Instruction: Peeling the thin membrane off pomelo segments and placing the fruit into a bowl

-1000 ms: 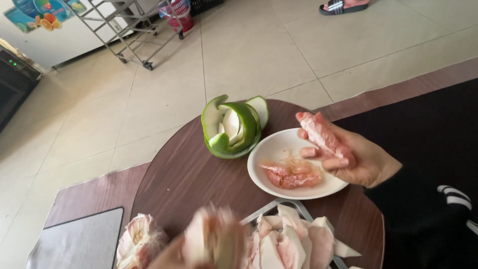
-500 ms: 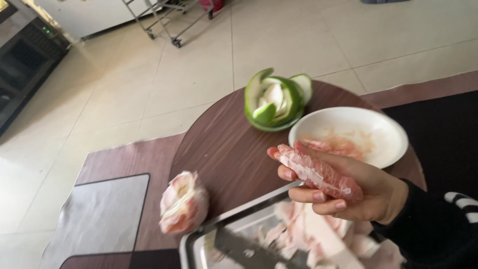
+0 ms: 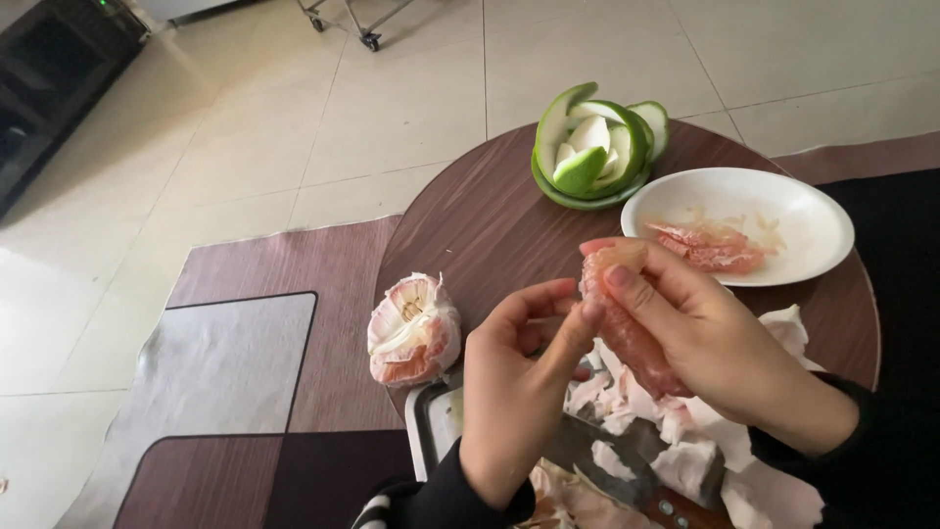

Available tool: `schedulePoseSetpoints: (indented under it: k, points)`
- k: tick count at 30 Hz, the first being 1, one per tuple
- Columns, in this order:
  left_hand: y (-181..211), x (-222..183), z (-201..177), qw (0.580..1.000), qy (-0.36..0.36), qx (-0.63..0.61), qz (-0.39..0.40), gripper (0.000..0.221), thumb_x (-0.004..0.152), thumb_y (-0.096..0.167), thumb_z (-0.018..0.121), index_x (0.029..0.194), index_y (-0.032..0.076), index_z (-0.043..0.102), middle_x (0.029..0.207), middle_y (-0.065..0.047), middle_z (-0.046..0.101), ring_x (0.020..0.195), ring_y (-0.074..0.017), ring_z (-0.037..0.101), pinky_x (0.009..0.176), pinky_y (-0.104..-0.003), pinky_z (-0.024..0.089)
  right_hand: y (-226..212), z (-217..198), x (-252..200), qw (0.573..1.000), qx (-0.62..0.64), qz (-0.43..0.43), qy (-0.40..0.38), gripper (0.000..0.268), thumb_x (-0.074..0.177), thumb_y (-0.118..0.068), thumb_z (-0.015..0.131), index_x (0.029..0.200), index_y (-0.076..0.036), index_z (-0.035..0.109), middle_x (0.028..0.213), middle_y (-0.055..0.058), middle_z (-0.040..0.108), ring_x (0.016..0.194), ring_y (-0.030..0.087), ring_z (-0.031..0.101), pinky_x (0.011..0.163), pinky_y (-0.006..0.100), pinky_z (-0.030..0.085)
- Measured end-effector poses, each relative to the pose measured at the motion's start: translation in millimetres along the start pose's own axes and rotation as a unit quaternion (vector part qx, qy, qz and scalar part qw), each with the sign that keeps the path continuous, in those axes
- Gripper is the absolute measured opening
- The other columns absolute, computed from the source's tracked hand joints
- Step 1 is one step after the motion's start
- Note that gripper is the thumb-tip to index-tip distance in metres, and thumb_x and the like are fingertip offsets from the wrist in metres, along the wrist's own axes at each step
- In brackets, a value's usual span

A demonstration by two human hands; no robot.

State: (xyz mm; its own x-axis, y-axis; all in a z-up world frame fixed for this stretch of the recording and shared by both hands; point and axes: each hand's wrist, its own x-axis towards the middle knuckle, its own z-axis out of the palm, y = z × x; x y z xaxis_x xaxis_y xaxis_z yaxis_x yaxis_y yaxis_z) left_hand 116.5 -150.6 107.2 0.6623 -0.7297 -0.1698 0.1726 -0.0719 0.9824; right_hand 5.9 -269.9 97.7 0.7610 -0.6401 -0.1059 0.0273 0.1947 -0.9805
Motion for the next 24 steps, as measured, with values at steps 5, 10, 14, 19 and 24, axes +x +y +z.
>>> schedulePoseSetpoints:
  k: [5, 10, 14, 19, 24]
  points:
    - [-12.7, 6.2, 11.8, 0.997, 0.013, -0.076, -0.017, 0.036, 0.088, 0.024, 0.078, 0.113, -0.001, 0.085, 0.096, -0.012, 0.084, 0.070, -0.0140, 0.070, 0.057, -0.027, 0.066, 2.0, -4.4, -6.2, 0.989, -0.089, -0.114, -0.004, 0.041, 0.106, -0.028, 0.050, 0.140, -0.007, 0.056, 0.043, 0.002, 0.046, 0.034, 0.011, 0.042, 0.039, 0.024, 0.040]
    - [-7.3, 1.7, 19.5, 0.998, 0.041, -0.048, -0.027, 0.033, 0.086, 0.023, 0.080, 0.108, 0.000, 0.086, 0.094, -0.011, 0.085, 0.063, -0.0145, 0.070, 0.059, -0.025, 0.064, 14.2, -16.8, -8.7, 0.978, -0.150, -0.144, 0.027, 0.032, 0.105, -0.029, 0.052, 0.129, -0.010, 0.060, 0.097, 0.010, 0.055, 0.085, 0.013, 0.053, 0.074, 0.028, 0.043]
    - [-6.7, 0.0, 27.3, 0.998, 0.064, -0.028, 0.006, 0.020, 0.089, 0.016, 0.080, 0.097, -0.001, 0.086, 0.080, -0.008, 0.082, 0.069, -0.0098, 0.070, 0.065, -0.026, 0.064, 22.6, -25.4, -9.8, 0.953, -0.208, -0.215, 0.044, 0.027, 0.105, -0.031, 0.051, 0.115, -0.008, 0.061, 0.148, 0.021, 0.061, 0.135, 0.018, 0.063, 0.117, 0.035, 0.042]
    - [-9.1, 1.6, 40.2, 0.998, 0.057, -0.024, 0.020, 0.017, 0.092, 0.015, 0.077, 0.091, 0.000, 0.083, 0.077, -0.006, 0.079, 0.070, -0.0086, 0.070, 0.067, -0.025, 0.063, 30.4, -26.4, -13.8, 0.935, -0.226, -0.259, 0.084, 0.030, 0.106, -0.028, 0.051, 0.121, -0.004, 0.060, 0.146, 0.019, 0.061, 0.144, 0.025, 0.057, 0.126, 0.041, 0.037]
    - [-16.3, 5.2, 49.6, 0.994, 0.029, -0.090, -0.057, 0.021, 0.096, 0.019, 0.073, 0.091, -0.001, 0.080, 0.071, -0.006, 0.069, 0.064, -0.0110, 0.061, 0.066, -0.026, 0.057, 42.0, -34.8, -14.0, 0.931, -0.217, -0.271, 0.112, 0.032, 0.109, -0.030, 0.048, 0.122, -0.002, 0.057, 0.125, 0.018, 0.067, 0.147, 0.026, 0.055, 0.130, 0.043, 0.039]
